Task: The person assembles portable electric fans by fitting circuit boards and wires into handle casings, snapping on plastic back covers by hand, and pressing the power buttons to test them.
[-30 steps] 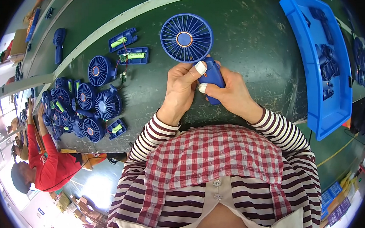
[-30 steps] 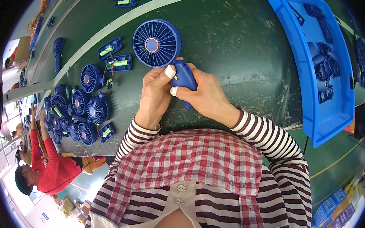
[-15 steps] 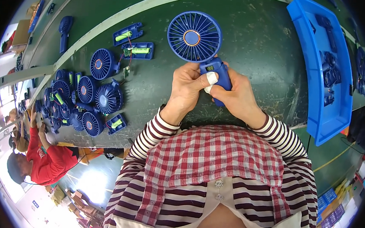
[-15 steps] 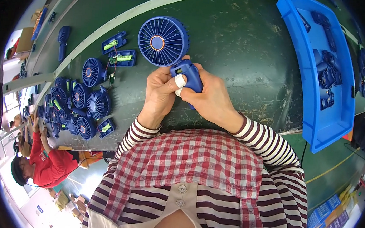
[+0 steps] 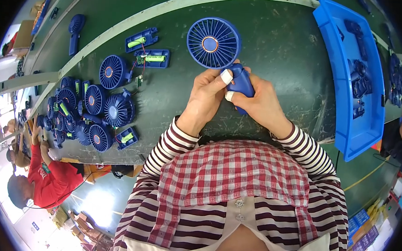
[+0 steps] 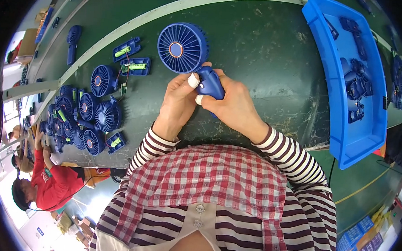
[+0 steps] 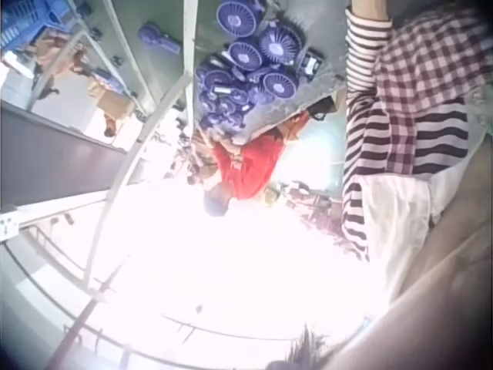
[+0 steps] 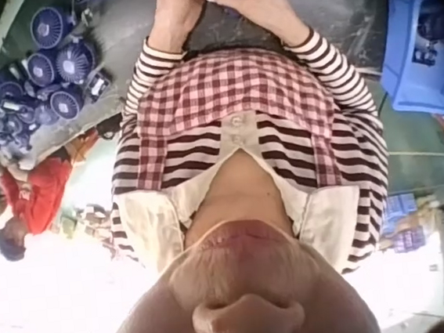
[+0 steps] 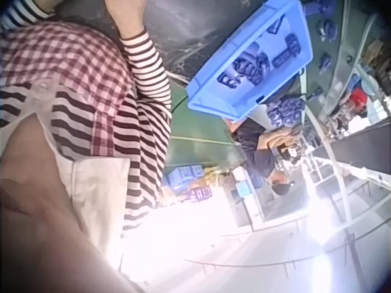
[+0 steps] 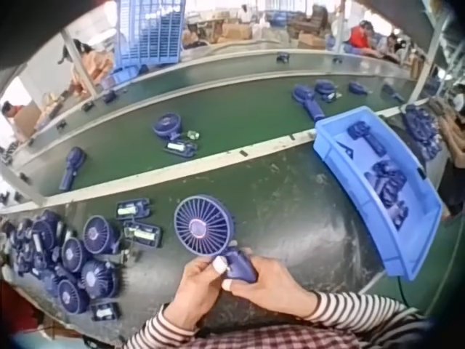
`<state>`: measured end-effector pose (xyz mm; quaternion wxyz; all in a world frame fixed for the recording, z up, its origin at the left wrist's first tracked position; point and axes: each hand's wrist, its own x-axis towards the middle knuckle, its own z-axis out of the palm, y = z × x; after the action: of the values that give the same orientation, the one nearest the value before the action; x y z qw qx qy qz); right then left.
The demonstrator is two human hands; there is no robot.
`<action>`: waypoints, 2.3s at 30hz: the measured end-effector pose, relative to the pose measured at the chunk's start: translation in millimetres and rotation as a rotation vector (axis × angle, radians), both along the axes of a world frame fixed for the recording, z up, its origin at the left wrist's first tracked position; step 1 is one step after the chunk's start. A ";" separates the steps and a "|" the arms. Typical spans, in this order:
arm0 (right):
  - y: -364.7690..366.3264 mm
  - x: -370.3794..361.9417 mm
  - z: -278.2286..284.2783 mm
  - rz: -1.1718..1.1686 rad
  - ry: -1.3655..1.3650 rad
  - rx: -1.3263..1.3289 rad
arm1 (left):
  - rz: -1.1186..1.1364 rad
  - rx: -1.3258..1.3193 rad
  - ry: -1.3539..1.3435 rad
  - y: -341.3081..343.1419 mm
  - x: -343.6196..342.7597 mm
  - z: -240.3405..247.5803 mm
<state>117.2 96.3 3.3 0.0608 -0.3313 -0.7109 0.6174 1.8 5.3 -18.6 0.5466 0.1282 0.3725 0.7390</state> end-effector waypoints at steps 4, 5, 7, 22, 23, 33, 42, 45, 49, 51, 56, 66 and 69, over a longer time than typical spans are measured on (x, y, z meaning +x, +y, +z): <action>-1.4 -2.4 3.1 -0.025 0.041 0.082 | -0.021 0.015 -0.025 0.6 -3.3 0.0; -1.7 -3.2 3.7 -0.038 0.044 0.076 | -0.041 0.024 -0.041 0.6 -4.3 -1.1; -1.6 -3.7 4.1 -0.051 0.048 0.039 | -0.032 0.031 0.031 0.0 -2.5 3.2; -17.8 2.3 12.9 -0.109 0.073 0.042 | 0.061 -0.046 0.186 -11.2 14.2 12.7; -18.6 2.3 13.0 -0.113 0.055 0.036 | 0.082 -0.049 0.191 -11.8 15.8 12.3; 19.4 10.4 2.5 0.015 0.329 -0.985 | -0.050 0.027 0.134 -6.5 -3.8 9.4; 18.7 9.6 -1.3 0.024 0.328 -1.037 | -0.076 0.053 0.145 -6.5 -9.2 13.1; 15.1 8.4 -5.3 0.007 0.342 -1.059 | -0.173 -0.046 0.324 1.1 -1.4 29.1; 12.9 9.1 -9.8 0.027 0.366 -1.105 | -0.182 -0.031 0.249 0.8 -2.5 20.1; 13.4 9.4 -10.6 0.048 0.367 -1.106 | -0.195 -0.020 0.265 0.3 -2.9 19.2; 15.4 9.8 -6.2 0.042 0.300 -1.090 | -0.163 0.024 0.116 0.9 -4.0 13.7; 2.3 -4.1 8.2 -0.051 -0.002 -0.164 | 0.074 -0.133 0.019 1.3 5.1 6.9; 6.7 -2.5 5.4 -0.024 -0.013 -0.109 | 0.019 -0.114 0.025 1.1 5.5 5.6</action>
<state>114.8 103.0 8.7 0.0455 -0.3466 -0.6727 0.6521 7.3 6.4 -13.0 0.5414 0.1025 0.4220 0.7200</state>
